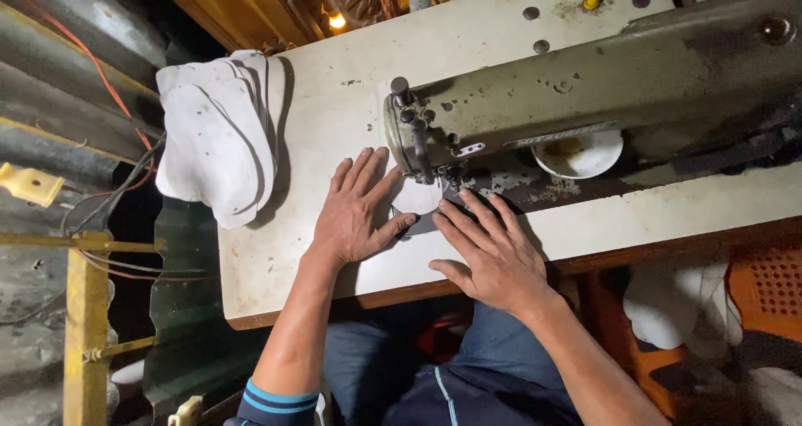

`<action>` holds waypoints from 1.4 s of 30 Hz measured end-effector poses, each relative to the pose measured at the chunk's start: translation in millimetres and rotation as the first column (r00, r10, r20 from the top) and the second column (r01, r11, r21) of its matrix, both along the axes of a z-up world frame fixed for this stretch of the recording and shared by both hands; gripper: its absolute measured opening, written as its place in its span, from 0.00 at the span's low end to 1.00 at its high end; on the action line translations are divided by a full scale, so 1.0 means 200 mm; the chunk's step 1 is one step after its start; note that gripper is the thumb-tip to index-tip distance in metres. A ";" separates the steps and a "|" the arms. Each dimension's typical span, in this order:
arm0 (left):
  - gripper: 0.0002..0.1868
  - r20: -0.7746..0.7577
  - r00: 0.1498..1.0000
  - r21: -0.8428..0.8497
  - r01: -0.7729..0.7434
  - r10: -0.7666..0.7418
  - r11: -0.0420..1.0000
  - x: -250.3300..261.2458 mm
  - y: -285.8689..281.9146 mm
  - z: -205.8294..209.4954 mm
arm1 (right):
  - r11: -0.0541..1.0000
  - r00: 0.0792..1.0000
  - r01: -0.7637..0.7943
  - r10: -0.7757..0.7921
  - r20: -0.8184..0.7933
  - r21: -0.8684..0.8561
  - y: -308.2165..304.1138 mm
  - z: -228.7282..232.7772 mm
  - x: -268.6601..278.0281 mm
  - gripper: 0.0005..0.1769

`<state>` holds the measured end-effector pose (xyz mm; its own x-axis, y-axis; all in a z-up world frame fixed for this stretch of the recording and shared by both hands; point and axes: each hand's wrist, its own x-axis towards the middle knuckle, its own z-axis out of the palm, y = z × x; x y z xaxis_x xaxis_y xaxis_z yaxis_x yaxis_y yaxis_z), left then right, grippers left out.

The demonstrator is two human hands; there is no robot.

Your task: Sewing the edges of shoe insole components using an industrial sewing machine.

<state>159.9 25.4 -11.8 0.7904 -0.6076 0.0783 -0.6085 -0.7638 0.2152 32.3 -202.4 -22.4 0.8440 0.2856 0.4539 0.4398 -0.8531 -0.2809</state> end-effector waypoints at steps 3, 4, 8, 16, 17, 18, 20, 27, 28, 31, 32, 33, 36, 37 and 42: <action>0.45 -0.005 1.000 0.006 -0.010 0.010 1.000 -0.01 -0.01 0.02 | 1.000 1.000 -0.009 0.009 -0.004 -0.016 0.00 -0.01 0.00 0.34; 0.45 -0.009 1.000 0.008 -0.018 0.018 1.000 -0.02 0.00 0.03 | 1.000 1.000 -0.007 0.007 -0.005 -0.008 0.00 -0.01 0.00 0.34; 0.46 -0.012 0.999 0.023 -0.047 0.047 0.999 -0.03 0.00 0.03 | 1.000 1.000 0.009 -0.010 -0.011 -0.019 0.00 -0.01 0.00 0.34; 0.46 0.004 0.994 0.002 -0.114 0.114 0.994 -0.09 0.02 0.01 | 1.000 1.000 -0.001 0.001 0.000 -0.011 0.00 0.00 -0.01 0.33; 0.47 0.008 0.992 0.002 -0.124 0.124 0.992 -0.09 0.02 0.01 | 1.000 1.000 -0.008 0.008 -0.004 -0.001 0.00 0.00 -0.01 0.33; 0.47 0.009 0.992 0.002 -0.126 0.125 0.992 -0.10 0.03 0.00 | 1.000 1.000 -0.010 0.010 -0.004 -0.001 -0.01 -0.01 -0.01 0.33; 0.47 0.008 0.989 -0.007 -0.144 0.144 0.989 -0.12 0.03 0.01 | 1.000 1.000 -0.005 0.005 0.003 0.006 0.00 -0.01 -0.01 0.33; 0.45 0.041 0.984 -0.042 -0.169 0.171 0.985 -0.23 0.06 0.02 | 0.999 1.000 -0.014 0.013 0.009 0.047 0.00 0.00 -0.01 0.33; 0.44 0.053 0.986 -0.054 -0.157 0.160 0.986 -0.24 0.07 0.00 | 0.999 1.000 -0.009 0.009 0.008 0.048 0.00 0.00 -0.01 0.33; 0.44 0.072 0.988 -0.071 -0.134 0.139 0.988 -0.28 0.09 -0.04 | 0.998 1.000 -0.011 0.011 0.007 0.056 0.01 0.01 -0.01 0.33; 0.43 0.080 0.989 -0.075 -0.120 0.126 0.990 -0.30 0.09 -0.05 | 0.998 1.000 -0.015 0.015 0.008 0.063 0.01 0.01 -0.01 0.33; 0.43 0.079 0.989 -0.076 -0.122 0.128 0.990 -0.31 0.10 -0.06 | 0.998 1.000 -0.018 0.017 0.006 0.062 0.01 0.01 -0.01 0.33; 0.42 0.124 0.984 -0.087 -0.122 0.132 0.989 -0.33 0.10 -0.07 | 0.999 1.000 -0.015 0.015 0.013 0.047 0.01 0.02 -0.01 0.33; 0.42 0.156 0.979 -0.120 -0.116 0.134 0.986 -0.35 0.10 -0.07 | 0.999 1.000 -0.010 0.010 0.010 0.045 0.02 0.02 -0.01 0.33; 0.41 0.213 0.967 -0.192 -0.095 0.136 0.977 -0.39 0.09 -0.08 | 0.999 0.999 -0.006 0.004 0.032 0.048 0.02 0.02 -0.01 0.33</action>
<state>81.2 43.1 -27.9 0.8042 -0.4726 0.3603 -0.5663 -0.7934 0.2231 30.7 -198.3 -18.9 0.8275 0.2670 0.4939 0.4533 -0.8368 -0.3071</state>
